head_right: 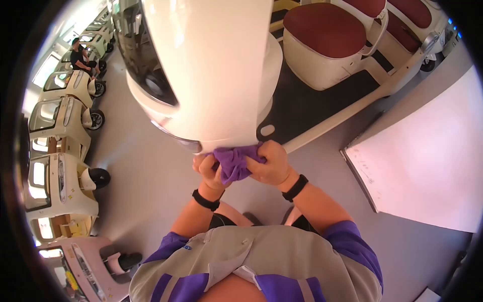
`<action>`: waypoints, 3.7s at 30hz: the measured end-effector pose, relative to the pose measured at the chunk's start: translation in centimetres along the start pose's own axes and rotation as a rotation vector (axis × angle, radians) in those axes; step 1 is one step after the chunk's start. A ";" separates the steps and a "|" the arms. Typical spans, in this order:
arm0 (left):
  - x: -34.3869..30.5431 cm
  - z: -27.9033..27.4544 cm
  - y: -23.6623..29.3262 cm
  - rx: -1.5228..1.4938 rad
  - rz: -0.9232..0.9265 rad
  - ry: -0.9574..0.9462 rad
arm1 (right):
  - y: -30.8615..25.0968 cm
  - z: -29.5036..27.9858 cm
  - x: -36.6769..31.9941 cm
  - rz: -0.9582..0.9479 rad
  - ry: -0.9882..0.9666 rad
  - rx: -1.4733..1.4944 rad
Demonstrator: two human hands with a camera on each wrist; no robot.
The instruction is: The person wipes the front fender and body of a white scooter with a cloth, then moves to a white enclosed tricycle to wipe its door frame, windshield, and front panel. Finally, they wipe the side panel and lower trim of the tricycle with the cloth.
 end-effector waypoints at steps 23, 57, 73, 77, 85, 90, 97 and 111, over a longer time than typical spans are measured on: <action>-5.0 1.8 -0.9 0.027 -0.142 0.237 | -2.3 1.3 -0.4 -0.174 0.161 -0.343; -2.6 -3.8 -4.0 0.130 -0.239 0.283 | -10.6 4.0 4.9 -0.233 0.196 -0.464; -15.4 3.0 -3.7 -0.578 -0.855 0.242 | -4.6 12.1 -6.9 -0.201 -0.071 -0.262; -13.8 2.9 -0.5 -0.313 -0.615 0.145 | -4.7 8.9 -7.1 -0.133 0.040 -0.318; -6.6 2.9 0.0 -0.154 -0.154 0.105 | -3.2 4.8 -3.7 -0.173 0.372 -0.364; -16.5 8.1 1.9 -0.104 -0.254 -0.008 | 1.5 9.0 -13.2 -0.053 0.240 -0.266; -20.6 9.8 4.0 0.100 0.020 -0.349 | 4.6 10.1 -18.2 0.140 0.129 -0.115; -15.9 9.2 2.7 -0.091 -0.155 -0.123 | 3.0 9.0 -14.4 0.102 0.351 -0.089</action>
Point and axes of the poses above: each hand's wrist, its own x-axis towards the middle knuckle, its own z-axis out of the palm, y = z × x, the point moved 6 cm from there along x, towards the middle knuckle, and after that the axes turned 3 degrees about -y, right-handed, at the moved point
